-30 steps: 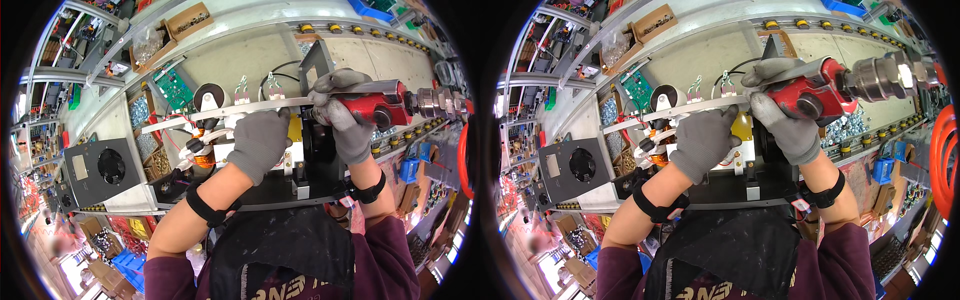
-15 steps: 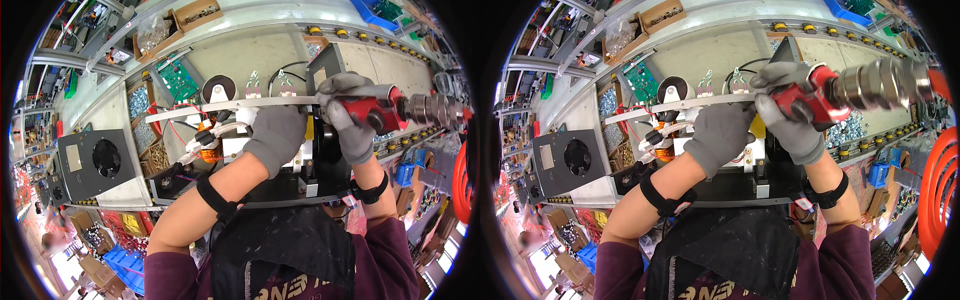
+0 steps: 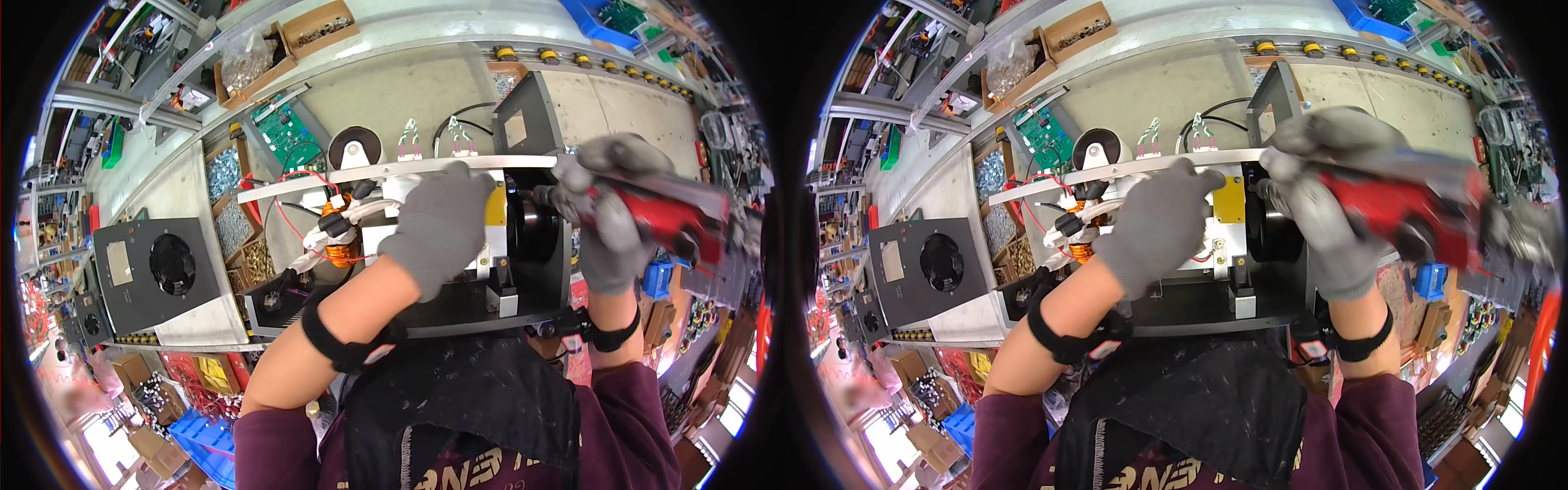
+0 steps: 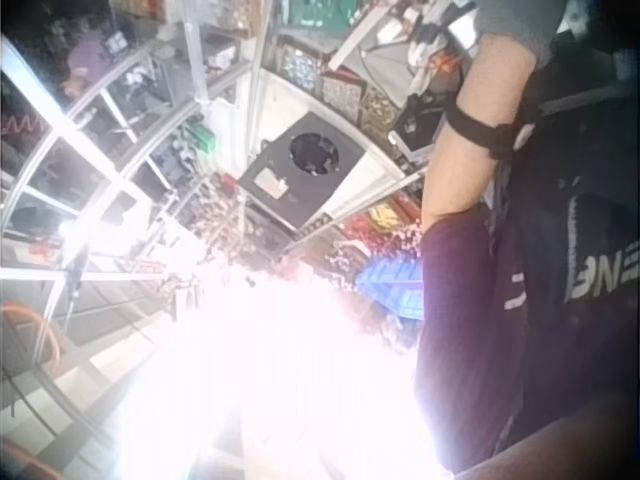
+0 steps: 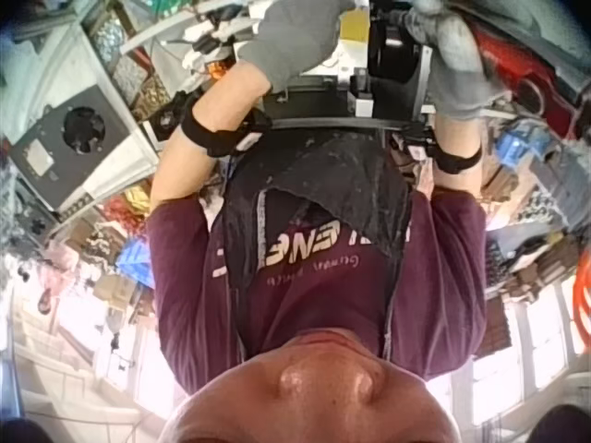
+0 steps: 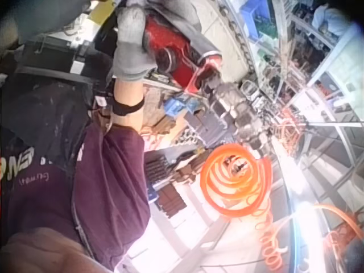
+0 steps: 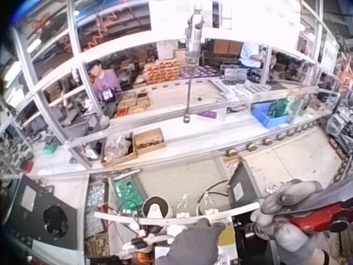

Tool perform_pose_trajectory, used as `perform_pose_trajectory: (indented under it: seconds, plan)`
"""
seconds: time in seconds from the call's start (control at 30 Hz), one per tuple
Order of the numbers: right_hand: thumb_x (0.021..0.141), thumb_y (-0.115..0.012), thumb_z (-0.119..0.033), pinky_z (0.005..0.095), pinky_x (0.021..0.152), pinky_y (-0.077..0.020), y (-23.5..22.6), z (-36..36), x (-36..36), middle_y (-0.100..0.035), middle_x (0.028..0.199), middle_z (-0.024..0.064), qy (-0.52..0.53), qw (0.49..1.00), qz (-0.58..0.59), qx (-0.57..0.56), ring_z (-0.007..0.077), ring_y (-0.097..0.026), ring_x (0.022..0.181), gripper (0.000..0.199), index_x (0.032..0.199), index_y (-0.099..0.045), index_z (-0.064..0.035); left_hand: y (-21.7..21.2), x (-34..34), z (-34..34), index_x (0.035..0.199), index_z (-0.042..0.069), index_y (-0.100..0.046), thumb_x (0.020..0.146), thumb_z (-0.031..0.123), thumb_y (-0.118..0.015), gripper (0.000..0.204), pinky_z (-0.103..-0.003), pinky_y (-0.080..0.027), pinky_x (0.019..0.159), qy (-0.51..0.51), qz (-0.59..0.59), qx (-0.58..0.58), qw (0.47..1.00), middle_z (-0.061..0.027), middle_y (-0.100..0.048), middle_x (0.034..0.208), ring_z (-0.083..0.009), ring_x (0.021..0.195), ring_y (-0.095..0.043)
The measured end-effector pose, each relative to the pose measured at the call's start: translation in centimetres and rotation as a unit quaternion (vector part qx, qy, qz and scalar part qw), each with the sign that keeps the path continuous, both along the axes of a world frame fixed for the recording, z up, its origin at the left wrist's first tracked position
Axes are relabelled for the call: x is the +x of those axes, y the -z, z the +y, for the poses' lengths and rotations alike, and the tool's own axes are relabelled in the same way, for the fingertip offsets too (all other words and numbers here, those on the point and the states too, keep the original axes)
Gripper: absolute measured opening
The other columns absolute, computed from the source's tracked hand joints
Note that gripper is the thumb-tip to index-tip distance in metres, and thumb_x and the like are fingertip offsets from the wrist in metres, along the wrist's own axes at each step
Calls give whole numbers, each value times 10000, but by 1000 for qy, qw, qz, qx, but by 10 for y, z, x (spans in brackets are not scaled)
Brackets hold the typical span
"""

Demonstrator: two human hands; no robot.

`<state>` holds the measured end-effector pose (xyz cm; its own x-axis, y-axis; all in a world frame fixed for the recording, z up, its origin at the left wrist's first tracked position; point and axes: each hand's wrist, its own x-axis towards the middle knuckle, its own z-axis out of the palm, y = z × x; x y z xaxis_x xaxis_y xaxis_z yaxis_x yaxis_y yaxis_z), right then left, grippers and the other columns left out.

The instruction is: Assemble internal components and wiring into a solar inverter housing.

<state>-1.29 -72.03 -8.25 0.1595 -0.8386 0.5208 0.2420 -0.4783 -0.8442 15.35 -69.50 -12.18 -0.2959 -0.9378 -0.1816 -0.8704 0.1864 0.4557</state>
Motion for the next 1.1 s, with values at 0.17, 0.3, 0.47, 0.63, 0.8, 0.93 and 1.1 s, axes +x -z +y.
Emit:
perform_pose_trajectory:
  seconds: [0.17,0.3,0.47,0.63,0.8,0.93,1.1]
  plan:
    - [848,-626,-168,319,599,-482,-24,25,-3,-520,943,106,-56,996,-68,11,206,-547,750,419,1215,-453,-65,-3,12,4,1113,-59,-504,932,91,-495,235,-240,-571,679,-238,629,358,648,-156,-613,1006,-201,822,-644]
    - [872,-599,-186,332,548,-464,-24,33,5,-478,940,82,-47,997,-62,-25,206,-508,719,385,1226,-489,-82,2,8,11,1106,-42,-510,924,128,-529,250,-228,-567,616,-259,659,411,575,-145,-616,974,-193,796,-638]
    - [864,-604,-182,331,543,-464,-22,35,10,-477,936,85,-10,997,-62,-45,200,-516,718,384,1217,-492,-81,5,10,18,1093,-30,-515,928,141,-526,238,-235,-538,613,-241,669,394,583,-126,-612,949,-172,787,-623]
    - [863,-606,-181,331,547,-466,-20,29,11,-495,956,87,-46,994,-80,-51,199,-522,726,379,1211,-497,-79,6,12,18,1089,-17,-519,941,162,-509,233,-243,-506,641,-214,681,398,577,-93,-603,905,-153,784,-601]
    - [868,-593,-167,326,550,-465,-19,24,10,-505,972,84,-56,994,-83,-47,192,-524,728,372,1216,-496,-80,9,12,17,1034,13,-536,956,252,-487,256,-216,-435,565,-196,656,401,609,-50,-575,836,-112,705,-542]
    - [877,-582,-173,312,545,-460,-21,19,5,-490,962,77,-75,993,-61,-60,182,-511,709,379,1233,-489,-81,10,12,13,994,25,-532,962,284,-475,267,-207,-398,542,-172,635,387,647,-28,-548,802,-91,651,-497]
    - [883,-578,-189,294,507,-442,-22,15,0,-456,913,59,-99,993,-60,-37,177,-480,667,383,1242,-484,-93,8,12,10,962,30,-523,963,318,-472,292,-196,-364,533,-145,561,355,734,14,-492,723,-51,604,-428]
